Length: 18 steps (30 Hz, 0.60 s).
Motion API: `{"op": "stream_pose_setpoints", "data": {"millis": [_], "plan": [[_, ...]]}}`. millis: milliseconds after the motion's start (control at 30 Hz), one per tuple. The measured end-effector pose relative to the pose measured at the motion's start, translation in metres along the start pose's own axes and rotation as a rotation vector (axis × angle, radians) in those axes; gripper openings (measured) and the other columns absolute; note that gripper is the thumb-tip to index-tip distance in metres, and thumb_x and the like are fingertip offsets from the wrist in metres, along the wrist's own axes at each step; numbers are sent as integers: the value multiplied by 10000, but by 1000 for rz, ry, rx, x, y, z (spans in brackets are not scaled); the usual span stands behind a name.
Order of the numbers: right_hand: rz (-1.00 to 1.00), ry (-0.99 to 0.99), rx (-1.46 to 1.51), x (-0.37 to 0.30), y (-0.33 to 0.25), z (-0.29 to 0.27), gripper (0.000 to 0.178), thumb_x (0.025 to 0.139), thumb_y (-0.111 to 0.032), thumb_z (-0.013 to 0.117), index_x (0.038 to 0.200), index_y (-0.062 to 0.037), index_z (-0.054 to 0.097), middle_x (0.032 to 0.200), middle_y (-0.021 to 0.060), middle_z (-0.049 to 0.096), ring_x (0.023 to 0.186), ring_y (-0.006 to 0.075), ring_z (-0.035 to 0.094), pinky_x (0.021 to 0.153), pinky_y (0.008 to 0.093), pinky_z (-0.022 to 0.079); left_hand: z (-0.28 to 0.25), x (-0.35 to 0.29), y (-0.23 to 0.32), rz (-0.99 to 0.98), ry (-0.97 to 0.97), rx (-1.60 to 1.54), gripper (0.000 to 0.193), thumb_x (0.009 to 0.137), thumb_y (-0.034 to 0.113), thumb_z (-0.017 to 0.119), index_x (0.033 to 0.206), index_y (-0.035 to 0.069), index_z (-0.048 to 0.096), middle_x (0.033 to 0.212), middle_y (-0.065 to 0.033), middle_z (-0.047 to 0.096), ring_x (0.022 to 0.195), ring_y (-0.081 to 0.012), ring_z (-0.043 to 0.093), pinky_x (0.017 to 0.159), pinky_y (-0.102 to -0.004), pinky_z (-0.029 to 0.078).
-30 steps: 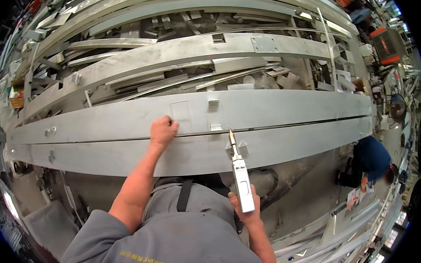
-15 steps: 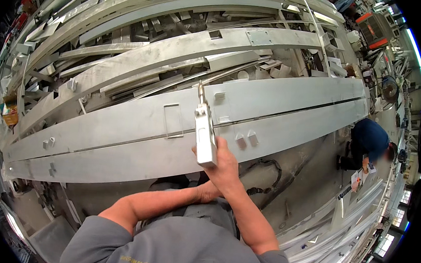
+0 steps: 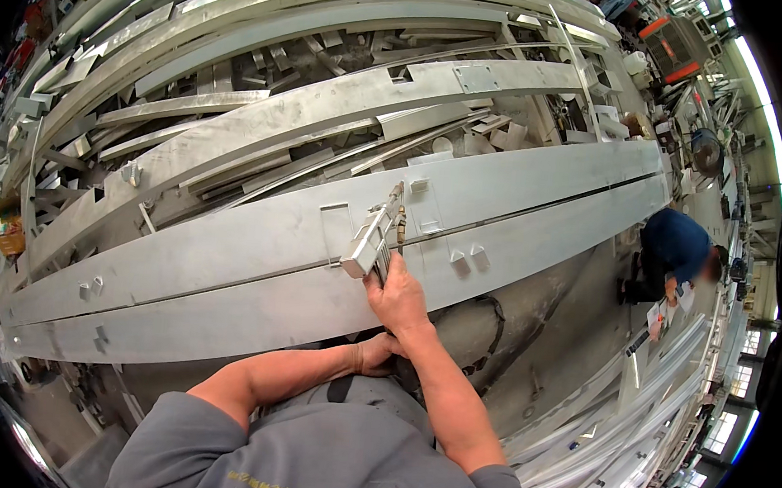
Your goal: The person uses a handheld welding tool to attach small metal brackets to a long metal frame. They repeatedly position brackets, weld them in place, and move along the frame to secure additional brackets.
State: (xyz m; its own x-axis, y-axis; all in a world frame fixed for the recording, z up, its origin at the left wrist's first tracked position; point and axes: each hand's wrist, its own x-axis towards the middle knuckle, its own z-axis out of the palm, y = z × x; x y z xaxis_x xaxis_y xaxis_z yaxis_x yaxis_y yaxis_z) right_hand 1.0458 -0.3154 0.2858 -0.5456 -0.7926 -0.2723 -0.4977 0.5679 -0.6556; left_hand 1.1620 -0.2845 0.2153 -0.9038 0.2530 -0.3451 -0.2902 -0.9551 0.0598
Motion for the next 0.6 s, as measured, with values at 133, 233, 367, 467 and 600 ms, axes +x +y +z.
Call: {"op": "stream_pose_setpoints", "data": {"millis": [133, 233, 367, 467, 600], "plan": [[-38, 63, -27, 0, 0, 4, 558, 903, -314, 692, 1239, 63, 455, 959, 309, 665, 878, 510, 639, 740, 561, 524, -10, 2, -2, -20, 7, 10, 369, 801, 93, 718, 1164, 32, 689, 1159, -97, 719, 1096, -260, 665, 999, -417, 507], [10, 42, -18, -1, 3, 4, 530, 904, -324, 691, 1179, 68, 464, 935, 312, 664, 867, 509, 641, 733, 556, 526, -10, 2, -4, -37, 18, -13, 372, 798, 86, 713, 1167, 36, 692, 1177, -89, 716, 1112, -252, 660, 1002, -411, 505], [31, 46, -41, -1, 5, 5, 504, 903, -324, 691, 1131, 65, 465, 879, 320, 659, 842, 511, 642, 727, 556, 529, -14, 4, -7, -80, 15, -33, 366, 797, 84, 715, 1161, 45, 699, 1187, -73, 716, 1133, -239, 651, 1003, -405, 501], [46, 47, -39, 0, 3, 5, 488, 904, -332, 691, 1092, 56, 464, 851, 328, 655, 828, 515, 643, 726, 557, 529, -10, 1, -2, -76, 3, -20, 356, 802, 87, 710, 1156, 52, 703, 1184, -66, 717, 1138, -232, 648, 1002, -402, 500], [102, 9, -66, 0, 1, 2, 494, 904, -356, 690, 1059, 53, 462, 849, 329, 658, 824, 517, 646, 732, 562, 528, -3, -1, 2, -70, 1, 0, 338, 814, 89, 700, 1151, 53, 704, 1180, -64, 718, 1131, -230, 650, 997, -401, 503]]}}
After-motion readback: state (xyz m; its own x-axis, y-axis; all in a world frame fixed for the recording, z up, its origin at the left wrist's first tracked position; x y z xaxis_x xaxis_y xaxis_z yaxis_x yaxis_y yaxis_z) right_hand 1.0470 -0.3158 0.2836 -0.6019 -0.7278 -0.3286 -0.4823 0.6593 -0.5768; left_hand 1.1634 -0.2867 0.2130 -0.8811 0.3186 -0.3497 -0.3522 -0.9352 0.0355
